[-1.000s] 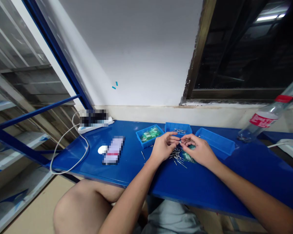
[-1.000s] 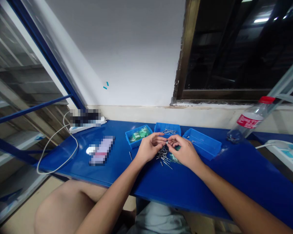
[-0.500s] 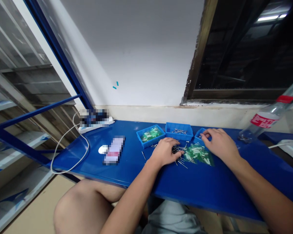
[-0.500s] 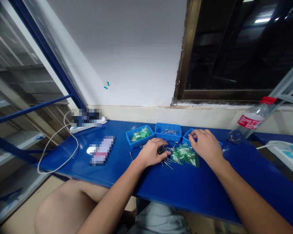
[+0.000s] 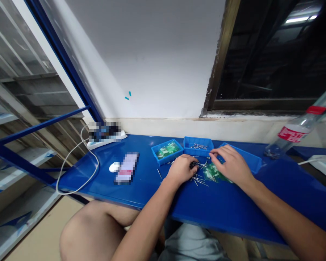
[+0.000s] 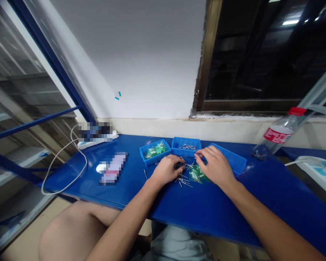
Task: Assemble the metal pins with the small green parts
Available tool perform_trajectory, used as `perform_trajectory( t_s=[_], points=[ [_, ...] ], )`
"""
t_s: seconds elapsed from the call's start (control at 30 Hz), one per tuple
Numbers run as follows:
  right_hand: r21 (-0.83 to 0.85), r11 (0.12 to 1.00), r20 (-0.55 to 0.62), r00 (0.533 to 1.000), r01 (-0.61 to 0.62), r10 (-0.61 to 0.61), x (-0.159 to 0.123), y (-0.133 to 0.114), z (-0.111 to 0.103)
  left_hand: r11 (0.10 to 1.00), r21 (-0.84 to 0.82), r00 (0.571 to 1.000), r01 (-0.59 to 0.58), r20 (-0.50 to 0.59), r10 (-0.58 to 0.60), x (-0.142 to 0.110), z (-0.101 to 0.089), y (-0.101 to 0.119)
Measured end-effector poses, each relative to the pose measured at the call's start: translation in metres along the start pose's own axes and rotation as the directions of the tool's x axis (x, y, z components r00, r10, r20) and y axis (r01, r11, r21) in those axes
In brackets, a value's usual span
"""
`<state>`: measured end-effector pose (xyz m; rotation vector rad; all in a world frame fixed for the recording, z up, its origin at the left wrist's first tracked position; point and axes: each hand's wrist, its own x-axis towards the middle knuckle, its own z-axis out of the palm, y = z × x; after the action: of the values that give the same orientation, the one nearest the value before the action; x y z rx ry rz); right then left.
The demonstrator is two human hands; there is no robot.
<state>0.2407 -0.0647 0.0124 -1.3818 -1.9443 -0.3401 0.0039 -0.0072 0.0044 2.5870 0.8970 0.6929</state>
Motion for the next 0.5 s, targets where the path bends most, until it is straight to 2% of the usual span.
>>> perform_trajectory(
  t_s=[0.13, 0.3, 0.5],
  points=[
    [0.104, 0.994, 0.051, 0.998, 0.03, -0.035, -0.003, -0.014, 0.011, 1.0, -0.006, 1.0, 0.004, 0.007, -0.004, -0.001, 0.001, 0.0],
    [0.186, 0.982, 0.096, 0.995, 0.015, -0.033, -0.006, -0.018, 0.021, 0.998, -0.011, 0.998, 0.055, 0.015, -0.055, 0.0, 0.0, 0.001],
    [0.235, 0.972, 0.124, 0.992, -0.025, -0.005, -0.007, -0.02, 0.026, 0.996, -0.081, 0.998, 0.041, -0.048, -0.045, 0.001, 0.0, 0.001]
  ],
)
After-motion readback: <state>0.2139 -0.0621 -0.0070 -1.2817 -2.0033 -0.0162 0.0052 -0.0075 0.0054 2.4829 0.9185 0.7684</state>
